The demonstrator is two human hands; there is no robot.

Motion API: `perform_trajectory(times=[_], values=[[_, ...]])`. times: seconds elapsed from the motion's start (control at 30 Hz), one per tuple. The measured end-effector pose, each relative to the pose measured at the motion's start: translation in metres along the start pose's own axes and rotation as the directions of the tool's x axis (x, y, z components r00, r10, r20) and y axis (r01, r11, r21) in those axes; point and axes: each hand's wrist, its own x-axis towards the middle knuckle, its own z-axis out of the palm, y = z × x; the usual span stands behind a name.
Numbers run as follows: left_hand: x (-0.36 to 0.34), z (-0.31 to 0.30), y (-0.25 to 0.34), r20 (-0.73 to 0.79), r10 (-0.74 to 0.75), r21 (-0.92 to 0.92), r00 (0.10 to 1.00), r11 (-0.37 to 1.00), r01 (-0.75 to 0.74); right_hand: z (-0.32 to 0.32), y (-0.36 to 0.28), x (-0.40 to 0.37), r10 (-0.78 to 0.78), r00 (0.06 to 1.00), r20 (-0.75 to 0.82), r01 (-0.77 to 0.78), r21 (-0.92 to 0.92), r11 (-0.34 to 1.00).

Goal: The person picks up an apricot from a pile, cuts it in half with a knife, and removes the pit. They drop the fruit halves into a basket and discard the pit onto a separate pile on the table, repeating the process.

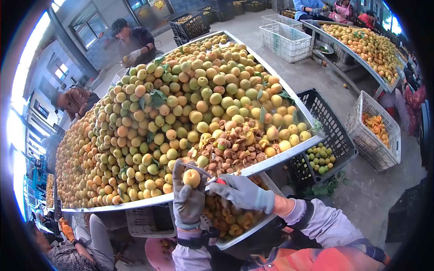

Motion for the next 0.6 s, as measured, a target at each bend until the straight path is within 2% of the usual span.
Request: perform_trajectory(times=[0.2,0.3,0.43,0.5,0.53,0.6], values=[[-0.001,0.000,0.000,0.094,0.015,0.064,0.995,0.998,-0.021,0.004,0.007,0.002,0.013,1.000,-0.026,-0.017,-0.188,0.982],[-0.002,0.001,0.000,-0.006,0.058,0.121,0.998,0.991,-0.057,0.007,0.012,0.001,0.018,0.999,-0.029,-0.024,-0.245,0.969],[-0.001,-0.003,0.002,0.004,0.075,0.156,0.997,0.985,-0.075,0.012,0.011,0.001,0.071,0.996,-0.046,-0.079,-0.186,0.979],[-0.001,-0.001,0.002,0.002,0.080,0.168,0.997,0.983,-0.079,0.009,0.020,0.005,-0.104,0.993,-0.053,0.077,-0.369,0.926],[-0.001,-0.002,0.001,0.001,0.079,0.168,0.997,0.983,-0.078,0.008,0.024,0.008,-0.103,0.993,-0.054,0.076,-0.368,0.927],[-0.001,-0.003,0.001,0.006,0.098,0.193,0.995,0.976,-0.097,0.008,0.032,0.010,-0.288,0.956,-0.060,0.223,-0.494,0.841]])
